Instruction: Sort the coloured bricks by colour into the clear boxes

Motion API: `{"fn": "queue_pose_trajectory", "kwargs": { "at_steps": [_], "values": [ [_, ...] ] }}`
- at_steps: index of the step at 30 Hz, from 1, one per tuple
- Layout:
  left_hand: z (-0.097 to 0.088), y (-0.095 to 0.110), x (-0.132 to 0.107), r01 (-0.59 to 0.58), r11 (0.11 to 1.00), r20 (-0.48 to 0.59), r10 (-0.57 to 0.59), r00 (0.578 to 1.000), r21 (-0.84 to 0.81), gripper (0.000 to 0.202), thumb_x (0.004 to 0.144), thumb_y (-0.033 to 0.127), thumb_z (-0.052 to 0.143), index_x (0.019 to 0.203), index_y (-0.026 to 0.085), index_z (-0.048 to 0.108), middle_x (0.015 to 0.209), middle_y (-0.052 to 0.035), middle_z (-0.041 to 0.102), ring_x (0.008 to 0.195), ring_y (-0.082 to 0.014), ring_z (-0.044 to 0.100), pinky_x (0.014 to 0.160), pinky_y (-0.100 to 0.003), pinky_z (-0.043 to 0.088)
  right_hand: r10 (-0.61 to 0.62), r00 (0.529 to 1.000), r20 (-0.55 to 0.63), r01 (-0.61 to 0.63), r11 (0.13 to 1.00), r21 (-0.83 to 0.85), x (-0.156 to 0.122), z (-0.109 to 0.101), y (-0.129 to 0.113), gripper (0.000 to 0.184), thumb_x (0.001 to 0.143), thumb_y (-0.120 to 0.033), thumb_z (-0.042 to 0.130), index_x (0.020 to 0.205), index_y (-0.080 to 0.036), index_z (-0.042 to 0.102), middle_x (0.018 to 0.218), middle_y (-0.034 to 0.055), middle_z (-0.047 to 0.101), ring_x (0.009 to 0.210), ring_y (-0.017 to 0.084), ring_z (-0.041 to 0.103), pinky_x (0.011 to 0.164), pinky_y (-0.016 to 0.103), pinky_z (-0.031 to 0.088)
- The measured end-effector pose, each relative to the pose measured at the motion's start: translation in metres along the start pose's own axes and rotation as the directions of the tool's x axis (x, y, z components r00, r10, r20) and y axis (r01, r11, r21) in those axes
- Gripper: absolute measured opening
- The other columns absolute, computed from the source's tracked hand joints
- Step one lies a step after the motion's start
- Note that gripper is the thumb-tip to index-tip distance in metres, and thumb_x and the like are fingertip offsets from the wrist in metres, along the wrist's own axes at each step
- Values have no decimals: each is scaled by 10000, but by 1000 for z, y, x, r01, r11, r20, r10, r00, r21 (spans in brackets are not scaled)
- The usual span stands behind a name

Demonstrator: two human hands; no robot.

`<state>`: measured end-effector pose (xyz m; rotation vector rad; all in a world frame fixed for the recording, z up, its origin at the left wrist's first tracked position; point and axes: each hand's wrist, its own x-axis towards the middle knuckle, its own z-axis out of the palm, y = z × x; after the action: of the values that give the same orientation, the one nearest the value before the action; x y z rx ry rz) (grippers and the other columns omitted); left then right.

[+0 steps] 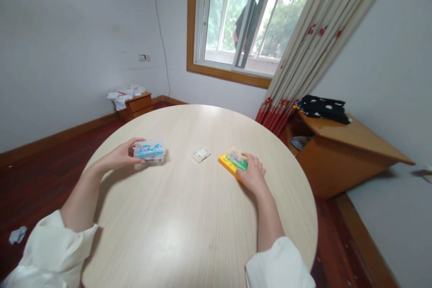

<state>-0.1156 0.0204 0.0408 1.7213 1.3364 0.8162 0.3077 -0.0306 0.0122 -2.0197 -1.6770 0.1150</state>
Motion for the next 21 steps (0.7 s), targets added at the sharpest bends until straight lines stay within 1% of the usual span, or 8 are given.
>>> {"fn": "queue_pose_trajectory", "kwargs": {
  "at_steps": [3, 5, 8, 11, 13, 16, 18, 21],
  "values": [
    [15, 9, 2, -53, 998, 68, 55, 996, -35, 765, 537, 284, 746, 1216, 163, 415, 1058, -88, 609, 906, -230, 611, 750, -343, 506, -56, 997, -43, 57, 998, 19, -5, -6, -11, 541, 681, -233, 579, 1213, -218, 483, 1374, 131, 372, 1264, 344, 347, 1016, 543, 288],
    [33, 17, 1, -87, 994, 136, 95, 986, -65, 753, 552, 266, 745, 1220, 163, 415, 1074, -94, 606, 928, -224, 602, 784, -348, 494, -166, 985, -50, 172, 972, 158, -10, -10, -23, 579, 713, -300, 607, 1263, -238, 437, 1412, 119, 322, 1308, 309, 301, 1056, 521, 261],
    [63, 29, -3, -120, 984, 265, 151, 952, -132, 721, 574, 232, 733, 1221, 171, 421, 1088, -95, 605, 926, -200, 598, 809, -337, 481, -358, 934, 3, 327, 856, 401, -20, -12, -47, 728, 720, -375, 654, 1360, -322, 312, 1426, 56, 323, 1356, 236, 254, 1106, 475, 228],
    [87, 34, -6, -144, 970, 370, 209, 905, -197, 712, 577, 189, 738, 1217, 163, 426, 1102, -98, 596, 928, -186, 592, 824, -324, 471, -483, 868, 114, 367, 780, 507, -31, -4, -68, 862, 663, -342, 732, 1397, -339, 281, 1453, 57, 311, 1376, 231, 226, 1118, 461, 222],
    [98, 32, -6, -139, 963, 402, 224, 888, -229, 721, 577, 185, 744, 1221, 161, 421, 1071, -92, 601, 908, -181, 591, 798, -315, 477, -521, 835, 177, 357, 758, 545, -36, 4, -77, 844, 658, -278, 739, 1392, -312, 324, 1434, 76, 358, 1361, 233, 267, 1116, 456, 231],
    [106, 26, -4, -151, 959, 385, 237, 892, -240, 738, 578, 183, 750, 1234, 167, 412, 1066, -91, 598, 919, -187, 587, 793, -316, 478, -549, 802, 235, 329, 735, 592, -40, 14, -83, 716, 667, -199, 722, 1327, -255, 450, 1339, 97, 477, 1266, 230, 416, 1084, 448, 296],
    [107, 22, -3, -171, 955, 365, 253, 896, -241, 754, 579, 177, 751, 1247, 175, 403, 1098, -97, 586, 952, -195, 580, 818, -327, 472, -553, 798, 238, 319, 724, 612, -41, 18, -85, 651, 673, -168, 710, 1285, -235, 500, 1272, 94, 529, 1189, 214, 488, 1049, 431, 349],
    [106, 19, -2, -184, 952, 372, 267, 889, -244, 775, 591, 169, 741, 1277, 186, 381, 1133, -103, 573, 985, -200, 571, 843, -339, 464, -551, 806, 214, 333, 723, 606, -41, 20, -86, 631, 675, -165, 713, 1270, -227, 510, 1209, 88, 555, 1135, 196, 516, 1015, 407, 388]
  ]
}}
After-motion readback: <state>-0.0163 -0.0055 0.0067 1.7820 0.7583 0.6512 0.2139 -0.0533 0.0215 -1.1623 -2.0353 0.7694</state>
